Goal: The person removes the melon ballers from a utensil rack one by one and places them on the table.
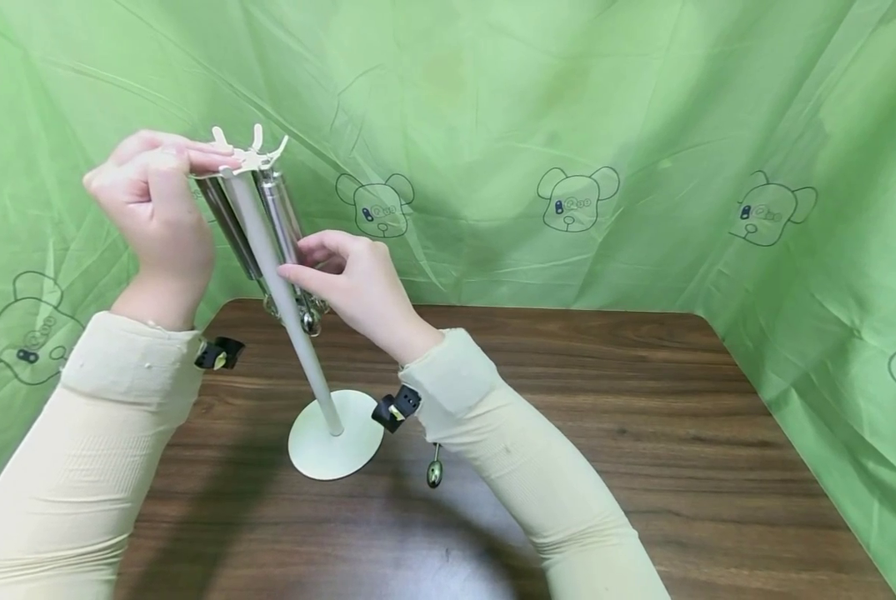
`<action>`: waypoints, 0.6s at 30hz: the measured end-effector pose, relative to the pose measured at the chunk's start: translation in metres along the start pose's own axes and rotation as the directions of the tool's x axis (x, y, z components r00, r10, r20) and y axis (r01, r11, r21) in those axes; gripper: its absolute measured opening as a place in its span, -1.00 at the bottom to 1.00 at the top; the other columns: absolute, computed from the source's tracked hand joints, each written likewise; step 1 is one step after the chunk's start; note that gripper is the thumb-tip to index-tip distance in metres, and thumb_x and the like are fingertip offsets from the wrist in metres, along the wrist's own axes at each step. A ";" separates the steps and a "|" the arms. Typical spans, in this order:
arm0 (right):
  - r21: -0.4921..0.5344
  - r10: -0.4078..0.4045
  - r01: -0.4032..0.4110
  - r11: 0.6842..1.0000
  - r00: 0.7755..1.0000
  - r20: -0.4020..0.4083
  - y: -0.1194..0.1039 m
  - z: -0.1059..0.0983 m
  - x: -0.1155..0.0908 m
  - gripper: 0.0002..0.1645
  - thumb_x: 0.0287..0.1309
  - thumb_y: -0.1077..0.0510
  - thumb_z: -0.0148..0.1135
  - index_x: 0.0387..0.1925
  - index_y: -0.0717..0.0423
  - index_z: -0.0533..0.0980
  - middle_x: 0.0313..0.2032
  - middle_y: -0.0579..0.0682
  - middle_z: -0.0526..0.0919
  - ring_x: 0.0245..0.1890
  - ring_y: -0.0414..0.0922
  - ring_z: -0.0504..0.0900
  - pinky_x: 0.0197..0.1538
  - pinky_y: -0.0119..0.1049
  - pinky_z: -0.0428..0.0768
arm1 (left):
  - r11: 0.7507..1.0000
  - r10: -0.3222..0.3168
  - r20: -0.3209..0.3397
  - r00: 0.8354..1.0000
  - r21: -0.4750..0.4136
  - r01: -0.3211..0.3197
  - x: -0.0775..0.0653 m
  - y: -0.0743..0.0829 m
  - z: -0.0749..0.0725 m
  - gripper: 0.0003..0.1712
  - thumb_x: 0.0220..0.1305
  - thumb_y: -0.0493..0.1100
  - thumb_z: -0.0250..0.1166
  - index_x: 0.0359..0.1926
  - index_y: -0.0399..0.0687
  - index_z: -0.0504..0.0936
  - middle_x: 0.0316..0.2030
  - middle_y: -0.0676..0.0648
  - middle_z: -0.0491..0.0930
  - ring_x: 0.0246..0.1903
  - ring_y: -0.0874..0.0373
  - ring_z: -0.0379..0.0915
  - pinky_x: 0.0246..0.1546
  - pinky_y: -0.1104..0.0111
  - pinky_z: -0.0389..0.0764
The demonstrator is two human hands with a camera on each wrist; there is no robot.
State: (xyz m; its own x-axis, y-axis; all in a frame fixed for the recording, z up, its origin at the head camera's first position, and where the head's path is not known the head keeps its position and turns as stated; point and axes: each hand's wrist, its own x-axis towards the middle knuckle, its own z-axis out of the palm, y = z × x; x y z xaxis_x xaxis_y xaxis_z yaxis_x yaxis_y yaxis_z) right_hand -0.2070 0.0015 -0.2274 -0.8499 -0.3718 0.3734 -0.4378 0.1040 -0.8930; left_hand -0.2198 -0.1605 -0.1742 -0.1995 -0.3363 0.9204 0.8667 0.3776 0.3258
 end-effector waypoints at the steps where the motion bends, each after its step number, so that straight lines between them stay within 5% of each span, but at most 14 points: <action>1: 0.009 -0.002 0.002 1.000 1.000 -0.004 -0.001 0.000 -0.001 -0.72 0.12 0.12 0.43 -0.12 0.12 0.66 -0.23 -0.01 0.76 -0.28 -0.20 0.70 -0.18 -0.31 0.65 | 1.000 0.000 -0.001 1.000 0.000 0.000 0.000 0.000 0.000 -0.56 0.10 -0.34 -0.05 -0.70 -0.44 0.67 -0.60 0.24 0.64 -0.48 0.42 0.63 -0.37 0.56 0.51; 12: 0.150 -0.052 0.063 0.987 0.996 -0.077 -0.009 -0.006 -0.010 -0.71 0.13 0.24 0.40 -0.11 0.27 0.63 -0.28 0.11 0.75 -0.36 -0.06 0.70 -0.26 -0.15 0.72 | 1.000 -0.004 0.003 1.000 0.013 0.004 -0.001 -0.002 -0.001 -0.57 0.09 -0.33 -0.05 -0.70 -0.45 0.66 -0.59 0.34 0.59 -0.48 0.43 0.63 -0.36 0.56 0.52; 18: 0.176 -0.041 0.059 0.983 0.994 -0.105 -0.011 -0.017 -0.026 -0.69 0.12 0.27 0.39 -0.09 0.32 0.62 -0.29 0.12 0.75 -0.39 -0.08 0.70 -0.23 -0.09 0.72 | 1.000 -0.003 0.024 1.000 0.031 0.002 0.001 -0.001 -0.002 -0.55 0.11 -0.33 -0.05 -0.71 -0.44 0.66 -0.60 0.23 0.65 -0.48 0.45 0.61 -0.36 0.58 0.49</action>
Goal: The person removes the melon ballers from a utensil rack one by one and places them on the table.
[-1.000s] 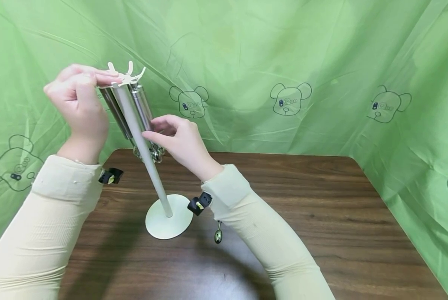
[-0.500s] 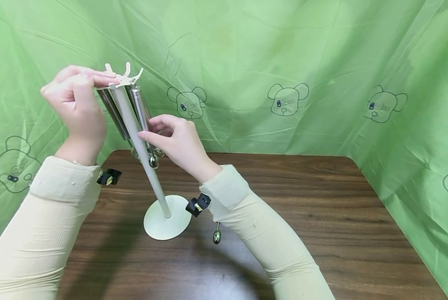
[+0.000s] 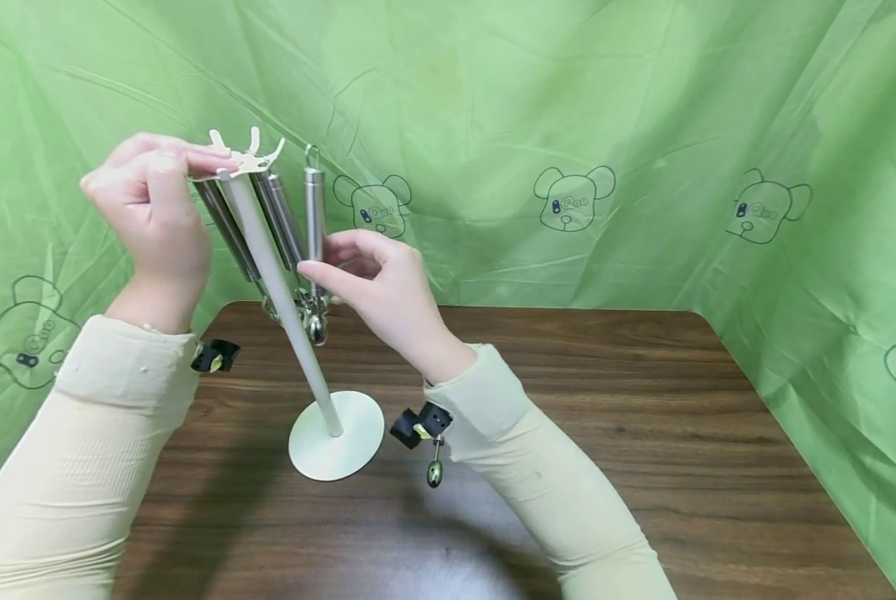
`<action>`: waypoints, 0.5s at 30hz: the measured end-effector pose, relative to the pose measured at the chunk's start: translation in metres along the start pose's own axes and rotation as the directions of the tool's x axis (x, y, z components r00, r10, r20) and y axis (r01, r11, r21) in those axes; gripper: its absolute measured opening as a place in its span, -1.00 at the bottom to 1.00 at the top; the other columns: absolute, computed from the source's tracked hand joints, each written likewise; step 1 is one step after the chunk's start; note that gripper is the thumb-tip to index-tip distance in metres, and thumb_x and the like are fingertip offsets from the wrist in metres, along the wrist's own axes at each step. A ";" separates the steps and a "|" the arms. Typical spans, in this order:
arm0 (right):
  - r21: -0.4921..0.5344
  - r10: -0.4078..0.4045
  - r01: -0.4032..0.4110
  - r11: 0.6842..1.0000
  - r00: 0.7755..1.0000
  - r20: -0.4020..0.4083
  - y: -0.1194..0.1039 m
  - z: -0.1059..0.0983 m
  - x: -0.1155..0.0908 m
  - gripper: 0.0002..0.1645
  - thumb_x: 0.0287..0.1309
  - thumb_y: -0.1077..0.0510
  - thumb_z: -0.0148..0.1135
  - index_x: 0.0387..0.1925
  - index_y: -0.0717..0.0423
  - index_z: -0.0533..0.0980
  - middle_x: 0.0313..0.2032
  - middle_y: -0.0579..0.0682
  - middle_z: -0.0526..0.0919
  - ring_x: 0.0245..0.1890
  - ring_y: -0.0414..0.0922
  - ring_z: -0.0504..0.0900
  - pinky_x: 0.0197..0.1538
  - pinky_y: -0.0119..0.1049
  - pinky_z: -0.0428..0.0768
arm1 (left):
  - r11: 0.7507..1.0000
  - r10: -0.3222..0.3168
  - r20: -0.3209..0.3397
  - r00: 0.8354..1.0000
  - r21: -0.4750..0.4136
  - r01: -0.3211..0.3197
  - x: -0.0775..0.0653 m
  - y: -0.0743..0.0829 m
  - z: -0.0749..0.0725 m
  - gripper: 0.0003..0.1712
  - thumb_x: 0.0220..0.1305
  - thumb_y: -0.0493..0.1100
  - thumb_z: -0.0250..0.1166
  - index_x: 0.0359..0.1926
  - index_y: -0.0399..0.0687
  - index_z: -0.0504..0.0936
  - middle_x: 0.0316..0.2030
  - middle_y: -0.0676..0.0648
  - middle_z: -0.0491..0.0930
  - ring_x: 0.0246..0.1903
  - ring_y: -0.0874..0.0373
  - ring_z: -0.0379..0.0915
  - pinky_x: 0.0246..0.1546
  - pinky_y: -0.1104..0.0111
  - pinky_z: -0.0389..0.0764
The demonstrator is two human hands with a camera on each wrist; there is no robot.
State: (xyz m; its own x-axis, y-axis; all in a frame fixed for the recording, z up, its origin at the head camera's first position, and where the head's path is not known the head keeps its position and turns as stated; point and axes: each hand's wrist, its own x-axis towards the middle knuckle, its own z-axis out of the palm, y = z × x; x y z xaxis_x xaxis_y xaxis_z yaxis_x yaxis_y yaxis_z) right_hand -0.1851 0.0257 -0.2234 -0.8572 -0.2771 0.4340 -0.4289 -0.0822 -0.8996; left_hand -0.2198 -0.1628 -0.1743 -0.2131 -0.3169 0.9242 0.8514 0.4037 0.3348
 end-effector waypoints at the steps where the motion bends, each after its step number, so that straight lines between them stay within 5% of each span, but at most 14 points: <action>1: -0.004 0.006 -0.006 1.000 1.000 -0.003 0.000 -0.003 -0.003 -0.70 0.12 0.27 0.39 -0.10 0.31 0.62 -0.30 0.11 0.75 -0.39 -0.09 0.69 -0.23 -0.09 0.72 | 1.000 -0.002 0.010 1.000 0.006 0.002 0.001 0.000 0.000 -0.55 0.13 -0.32 -0.05 -0.71 -0.44 0.66 -0.60 0.22 0.65 -0.48 0.45 0.61 -0.36 0.59 0.50; 10: -0.018 0.047 -0.047 0.999 0.999 0.004 0.000 -0.033 -0.037 -0.73 0.11 0.29 0.37 -0.12 0.29 0.63 -0.36 -0.06 0.77 -0.40 -0.02 0.71 -0.24 -0.10 0.72 | 0.980 -0.109 0.133 0.985 0.179 0.085 0.006 0.009 -0.011 -0.62 0.28 -0.19 0.15 -0.53 -0.31 0.77 -0.52 0.29 0.67 -0.44 0.50 0.55 -0.31 0.61 0.44; 15: -0.041 0.048 -0.049 0.998 0.998 -0.030 0.000 -0.047 -0.055 -0.76 0.11 0.30 0.37 -0.15 0.30 0.63 -0.41 -0.12 0.76 -0.48 -0.08 0.69 -0.27 -0.16 0.71 | 0.957 -0.141 0.204 0.969 0.278 0.081 0.008 0.016 -0.015 -0.65 0.28 -0.14 0.18 -0.46 -0.24 0.80 -0.44 0.02 0.75 -0.41 0.56 0.50 -0.30 0.62 0.37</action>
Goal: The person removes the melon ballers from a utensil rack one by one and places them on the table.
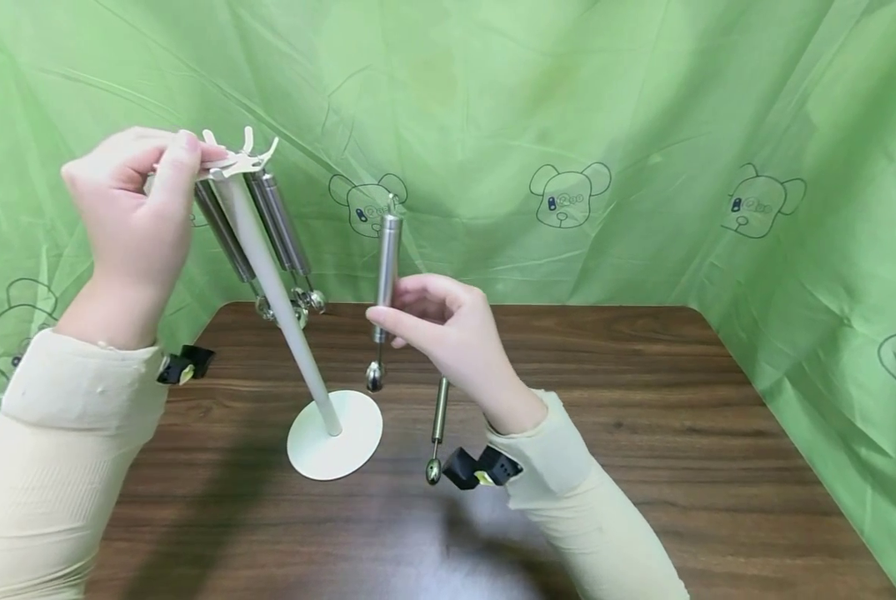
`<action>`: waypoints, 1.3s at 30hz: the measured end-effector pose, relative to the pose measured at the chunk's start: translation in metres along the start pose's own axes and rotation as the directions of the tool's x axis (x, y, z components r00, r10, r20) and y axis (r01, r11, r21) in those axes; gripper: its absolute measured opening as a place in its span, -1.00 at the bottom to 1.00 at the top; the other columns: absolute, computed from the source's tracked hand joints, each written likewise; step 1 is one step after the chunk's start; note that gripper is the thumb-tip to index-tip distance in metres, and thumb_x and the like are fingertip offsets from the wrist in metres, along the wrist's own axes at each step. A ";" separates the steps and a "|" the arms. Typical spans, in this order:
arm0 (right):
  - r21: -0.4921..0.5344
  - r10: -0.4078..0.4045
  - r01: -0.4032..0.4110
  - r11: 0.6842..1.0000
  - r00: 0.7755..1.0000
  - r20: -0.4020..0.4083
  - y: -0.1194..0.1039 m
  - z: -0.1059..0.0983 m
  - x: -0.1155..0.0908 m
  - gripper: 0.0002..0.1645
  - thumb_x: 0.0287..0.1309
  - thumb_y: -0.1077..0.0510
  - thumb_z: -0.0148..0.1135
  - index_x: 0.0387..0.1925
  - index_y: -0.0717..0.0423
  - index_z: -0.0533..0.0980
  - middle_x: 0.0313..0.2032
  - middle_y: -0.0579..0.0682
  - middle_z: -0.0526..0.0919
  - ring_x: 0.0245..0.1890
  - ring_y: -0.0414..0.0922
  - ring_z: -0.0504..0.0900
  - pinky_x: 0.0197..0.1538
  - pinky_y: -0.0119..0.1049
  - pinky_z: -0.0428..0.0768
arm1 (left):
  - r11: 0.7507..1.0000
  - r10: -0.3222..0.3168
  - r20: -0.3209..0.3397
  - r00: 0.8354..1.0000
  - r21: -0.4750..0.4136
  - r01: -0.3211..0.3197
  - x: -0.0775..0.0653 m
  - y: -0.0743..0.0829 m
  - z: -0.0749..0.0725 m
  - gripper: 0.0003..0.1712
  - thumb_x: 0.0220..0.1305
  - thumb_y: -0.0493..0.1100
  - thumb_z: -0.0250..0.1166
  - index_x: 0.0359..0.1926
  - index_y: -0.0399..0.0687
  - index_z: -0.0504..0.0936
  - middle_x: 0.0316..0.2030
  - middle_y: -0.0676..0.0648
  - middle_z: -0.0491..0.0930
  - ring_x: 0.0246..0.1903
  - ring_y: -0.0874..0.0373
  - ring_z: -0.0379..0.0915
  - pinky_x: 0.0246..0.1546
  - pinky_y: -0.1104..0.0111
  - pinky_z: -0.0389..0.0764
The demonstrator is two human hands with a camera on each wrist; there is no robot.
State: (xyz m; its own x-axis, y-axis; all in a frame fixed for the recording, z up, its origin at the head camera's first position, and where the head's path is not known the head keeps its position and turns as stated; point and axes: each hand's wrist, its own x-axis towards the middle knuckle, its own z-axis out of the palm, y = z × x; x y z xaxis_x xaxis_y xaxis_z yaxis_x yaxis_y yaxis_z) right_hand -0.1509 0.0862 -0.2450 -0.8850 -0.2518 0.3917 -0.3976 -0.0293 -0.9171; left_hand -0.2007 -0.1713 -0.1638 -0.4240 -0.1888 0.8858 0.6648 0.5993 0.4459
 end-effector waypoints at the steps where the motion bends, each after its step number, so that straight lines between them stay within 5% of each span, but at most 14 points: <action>1: -0.006 0.006 -0.006 1.000 1.000 -0.008 0.001 -0.002 -0.003 -0.75 0.11 0.29 0.38 -0.15 0.30 0.63 -0.41 -0.13 0.76 -0.48 -0.09 0.69 -0.28 -0.17 0.71 | 1.000 0.015 0.006 1.000 0.023 -0.015 0.000 0.001 0.000 -0.66 0.28 -0.15 0.18 -0.45 -0.23 0.80 -0.42 -0.05 0.77 -0.41 0.56 0.47 -0.30 0.61 0.33; 6: -0.022 0.032 -0.033 0.999 0.999 -0.043 0.008 -0.012 -0.015 -0.72 0.09 0.27 0.41 -0.15 0.31 0.62 -0.41 -0.12 0.76 -0.48 -0.12 0.69 -0.30 -0.21 0.71 | 0.983 0.107 0.018 0.994 0.151 -0.108 -0.004 0.004 -0.002 -0.66 0.28 -0.13 0.18 -0.39 -0.25 0.80 -0.32 -0.20 0.77 -0.36 0.26 0.43 -0.23 0.48 0.22; 11: -0.038 0.050 -0.054 0.998 0.995 -0.081 0.020 -0.022 -0.025 -0.71 0.08 0.27 0.42 -0.16 0.33 0.61 -0.42 -0.12 0.76 -0.50 -0.14 0.70 -0.31 -0.24 0.70 | 0.973 0.108 0.011 0.994 0.203 -0.108 -0.008 0.005 -0.005 -0.63 0.30 -0.08 0.18 -0.32 -0.30 0.78 -0.19 -0.19 0.75 -0.12 -0.18 0.48 0.00 0.30 0.30; 22: -0.073 0.110 -0.120 0.990 0.986 -0.129 0.042 -0.034 -0.041 -0.74 0.09 0.31 0.38 -0.16 0.36 0.60 -0.45 -0.20 0.73 -0.53 -0.16 0.69 -0.30 -0.29 0.69 | 0.978 0.039 -0.015 0.999 0.206 -0.035 -0.016 0.004 -0.007 -0.58 0.33 0.00 0.17 -0.28 -0.26 0.79 -0.12 -0.12 0.75 0.00 -0.07 0.46 0.13 0.32 0.26; 29: -0.058 0.154 -0.164 0.985 0.976 -0.156 0.056 -0.040 -0.047 -0.75 0.11 0.30 0.38 -0.18 0.37 0.60 -0.49 -0.19 0.72 -0.54 -0.16 0.68 -0.30 -0.27 0.69 | 0.988 0.018 -0.053 0.998 0.153 -0.009 -0.017 0.001 -0.002 -0.64 0.30 -0.08 0.14 -0.32 -0.18 0.81 -0.18 -0.11 0.75 -0.03 0.48 0.27 0.16 0.40 0.24; 39: -0.074 0.224 -0.239 0.968 0.959 -0.174 0.074 -0.046 -0.052 -0.68 0.12 0.30 0.37 -0.13 0.45 0.57 -0.50 -0.24 0.70 -0.55 -0.22 0.68 -0.29 -0.30 0.68 | 0.996 0.011 -0.053 0.999 0.090 -0.006 -0.019 0.000 0.003 -0.60 0.33 -0.15 0.04 -0.26 -0.23 0.79 -0.17 -0.21 0.72 0.15 0.06 0.41 0.28 0.40 0.24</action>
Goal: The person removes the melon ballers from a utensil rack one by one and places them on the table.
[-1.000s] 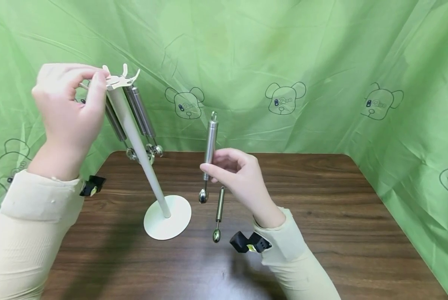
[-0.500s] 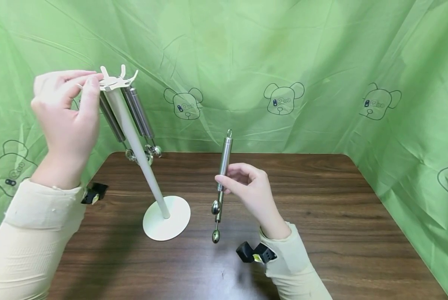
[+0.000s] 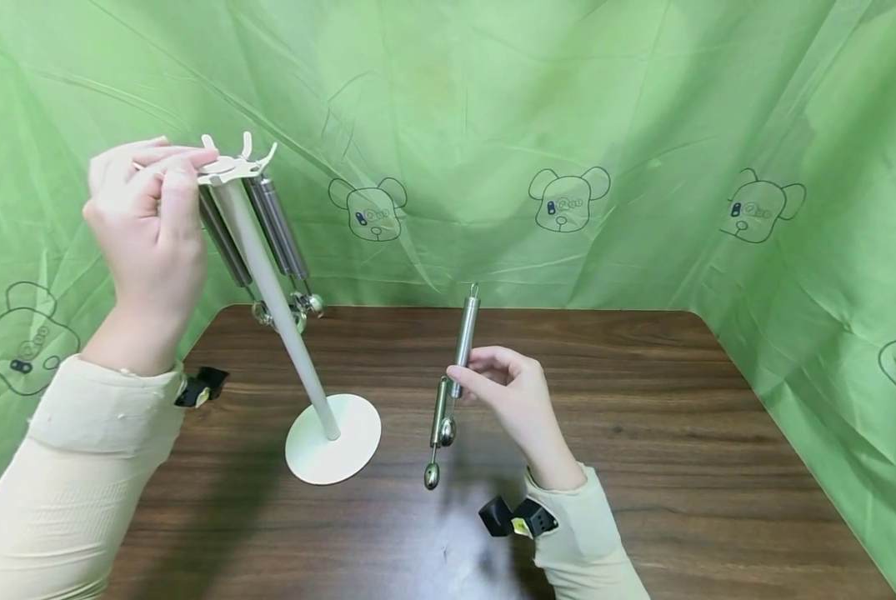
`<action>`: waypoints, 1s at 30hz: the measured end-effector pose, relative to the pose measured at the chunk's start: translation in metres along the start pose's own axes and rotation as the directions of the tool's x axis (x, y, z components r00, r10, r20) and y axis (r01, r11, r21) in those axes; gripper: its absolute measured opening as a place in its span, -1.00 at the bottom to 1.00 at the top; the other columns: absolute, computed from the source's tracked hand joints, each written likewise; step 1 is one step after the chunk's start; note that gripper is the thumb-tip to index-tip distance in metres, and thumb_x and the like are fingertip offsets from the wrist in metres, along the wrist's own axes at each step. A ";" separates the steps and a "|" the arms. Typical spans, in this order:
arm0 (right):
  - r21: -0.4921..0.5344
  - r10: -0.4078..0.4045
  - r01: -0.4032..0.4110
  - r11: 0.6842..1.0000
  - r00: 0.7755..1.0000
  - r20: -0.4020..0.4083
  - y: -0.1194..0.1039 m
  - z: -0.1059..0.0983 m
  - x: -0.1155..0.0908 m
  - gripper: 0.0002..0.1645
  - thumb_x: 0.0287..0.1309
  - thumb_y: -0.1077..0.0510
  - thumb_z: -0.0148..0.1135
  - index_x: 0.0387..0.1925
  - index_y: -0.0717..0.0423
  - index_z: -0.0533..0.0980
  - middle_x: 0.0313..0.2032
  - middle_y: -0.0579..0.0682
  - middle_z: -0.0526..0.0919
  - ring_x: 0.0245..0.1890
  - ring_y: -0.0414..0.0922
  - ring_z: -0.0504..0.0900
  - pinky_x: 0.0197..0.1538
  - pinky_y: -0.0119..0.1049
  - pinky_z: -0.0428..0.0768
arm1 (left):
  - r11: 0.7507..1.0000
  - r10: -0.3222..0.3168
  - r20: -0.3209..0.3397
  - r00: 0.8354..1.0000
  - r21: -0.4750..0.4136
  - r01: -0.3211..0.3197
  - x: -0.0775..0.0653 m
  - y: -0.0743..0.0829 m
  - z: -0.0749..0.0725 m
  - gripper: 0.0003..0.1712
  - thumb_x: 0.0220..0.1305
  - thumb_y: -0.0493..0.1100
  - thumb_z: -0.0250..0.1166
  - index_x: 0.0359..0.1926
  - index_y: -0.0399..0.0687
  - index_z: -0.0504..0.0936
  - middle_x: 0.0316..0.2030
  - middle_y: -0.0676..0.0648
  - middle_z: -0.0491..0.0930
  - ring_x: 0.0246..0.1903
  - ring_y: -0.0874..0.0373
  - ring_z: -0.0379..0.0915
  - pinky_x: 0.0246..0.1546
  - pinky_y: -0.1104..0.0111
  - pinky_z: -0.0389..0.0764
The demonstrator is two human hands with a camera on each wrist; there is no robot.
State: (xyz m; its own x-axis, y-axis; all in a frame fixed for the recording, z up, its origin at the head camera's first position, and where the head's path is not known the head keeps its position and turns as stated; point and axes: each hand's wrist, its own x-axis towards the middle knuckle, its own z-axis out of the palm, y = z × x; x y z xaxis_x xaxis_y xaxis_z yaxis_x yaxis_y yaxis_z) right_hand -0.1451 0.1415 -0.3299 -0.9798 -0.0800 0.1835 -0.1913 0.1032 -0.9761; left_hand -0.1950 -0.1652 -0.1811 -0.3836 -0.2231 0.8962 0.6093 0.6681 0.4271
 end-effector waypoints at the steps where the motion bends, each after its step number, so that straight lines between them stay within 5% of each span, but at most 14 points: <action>1: 0.000 0.003 -0.003 1.000 1.000 0.000 0.002 0.000 0.000 -0.68 0.12 0.31 0.37 -0.13 0.47 0.56 -0.51 -0.24 0.69 -0.55 -0.23 0.67 -0.30 -0.29 0.69 | 1.000 0.005 -0.001 1.000 -0.006 -0.005 0.000 0.000 0.000 -0.60 0.33 -0.15 0.04 -0.27 -0.25 0.79 -0.16 -0.21 0.72 0.15 0.04 0.42 0.29 0.40 0.24; 9: -0.031 0.039 -0.039 0.999 0.999 -0.001 0.014 -0.001 0.001 -0.66 0.10 0.29 0.39 -0.13 0.46 0.57 -0.49 -0.27 0.69 -0.54 -0.21 0.68 -0.32 -0.29 0.69 | 0.997 -0.075 -0.002 0.997 -0.010 0.075 -0.004 0.000 0.001 -0.60 0.33 -0.07 0.07 -0.22 -0.16 0.80 -0.19 -0.21 0.73 0.16 0.11 0.43 0.26 0.38 0.26; 30: -0.084 0.171 -0.166 0.983 0.984 0.057 0.041 0.000 0.007 -0.61 0.10 0.23 0.40 -0.12 0.46 0.57 -0.51 -0.03 0.73 -0.57 -0.16 0.67 -0.35 -0.25 0.69 | 0.994 -0.089 0.001 0.996 -0.062 0.089 -0.001 -0.006 0.003 -0.60 0.30 -0.08 0.06 -0.24 -0.16 0.80 -0.18 -0.20 0.75 0.14 0.15 0.46 0.27 0.37 0.23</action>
State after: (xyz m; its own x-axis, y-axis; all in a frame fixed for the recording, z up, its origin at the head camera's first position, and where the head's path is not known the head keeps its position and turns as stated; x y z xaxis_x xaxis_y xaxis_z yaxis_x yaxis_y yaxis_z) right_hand -0.1594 0.1454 -0.3691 -0.9931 -0.1173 0.0073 -0.0306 0.1981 -0.9797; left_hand -0.2006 -0.1665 -0.1853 -0.4367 -0.2809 0.8546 0.6145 0.6006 0.5114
